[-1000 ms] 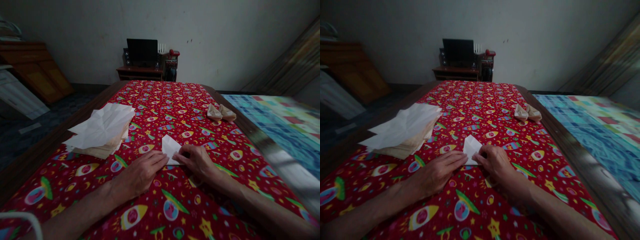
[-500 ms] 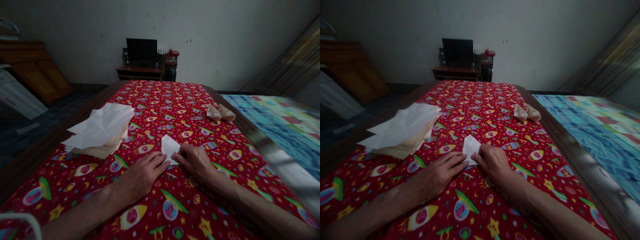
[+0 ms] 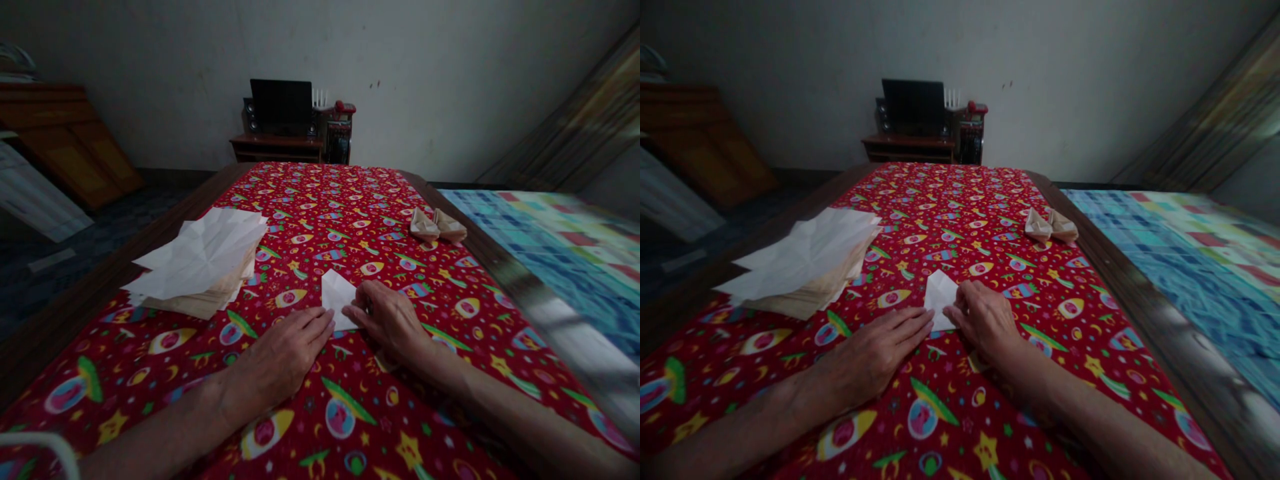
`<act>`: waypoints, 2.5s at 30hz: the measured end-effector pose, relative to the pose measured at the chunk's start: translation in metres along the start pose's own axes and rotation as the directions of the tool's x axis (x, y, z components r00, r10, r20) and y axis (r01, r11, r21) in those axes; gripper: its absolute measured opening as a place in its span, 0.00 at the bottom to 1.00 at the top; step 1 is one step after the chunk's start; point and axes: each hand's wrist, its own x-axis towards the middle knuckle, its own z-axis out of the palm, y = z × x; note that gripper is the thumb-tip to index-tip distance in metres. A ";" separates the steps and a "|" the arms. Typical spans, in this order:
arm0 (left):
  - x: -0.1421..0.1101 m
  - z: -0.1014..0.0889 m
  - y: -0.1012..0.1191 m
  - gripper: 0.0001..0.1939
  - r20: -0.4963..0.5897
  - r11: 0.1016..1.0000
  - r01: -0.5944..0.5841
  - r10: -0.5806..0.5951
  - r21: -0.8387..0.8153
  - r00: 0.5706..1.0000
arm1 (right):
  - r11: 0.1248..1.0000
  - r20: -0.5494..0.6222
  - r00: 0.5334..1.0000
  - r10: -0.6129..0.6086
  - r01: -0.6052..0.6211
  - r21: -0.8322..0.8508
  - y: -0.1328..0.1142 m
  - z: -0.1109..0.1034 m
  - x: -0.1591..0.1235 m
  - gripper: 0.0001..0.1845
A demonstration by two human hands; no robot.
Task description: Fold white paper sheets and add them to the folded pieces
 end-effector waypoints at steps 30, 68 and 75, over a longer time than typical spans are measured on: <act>0.003 -0.001 0.006 0.24 0.049 0.994 -0.020 0.015 0.110 0.999 | 0.845 0.177 0.902 -0.395 0.432 -0.315 -0.009 -0.023 -0.053 0.28; 0.084 -0.001 -0.080 0.31 0.161 0.933 0.140 -0.090 -0.332 0.983 | 0.950 -0.194 0.964 -0.183 0.122 -0.288 0.021 0.001 -0.049 0.19; 0.078 0.000 -0.080 0.24 0.143 0.940 0.155 -0.116 -0.305 0.983 | 0.998 0.075 0.996 0.038 -0.041 0.042 0.022 -0.010 -0.015 0.08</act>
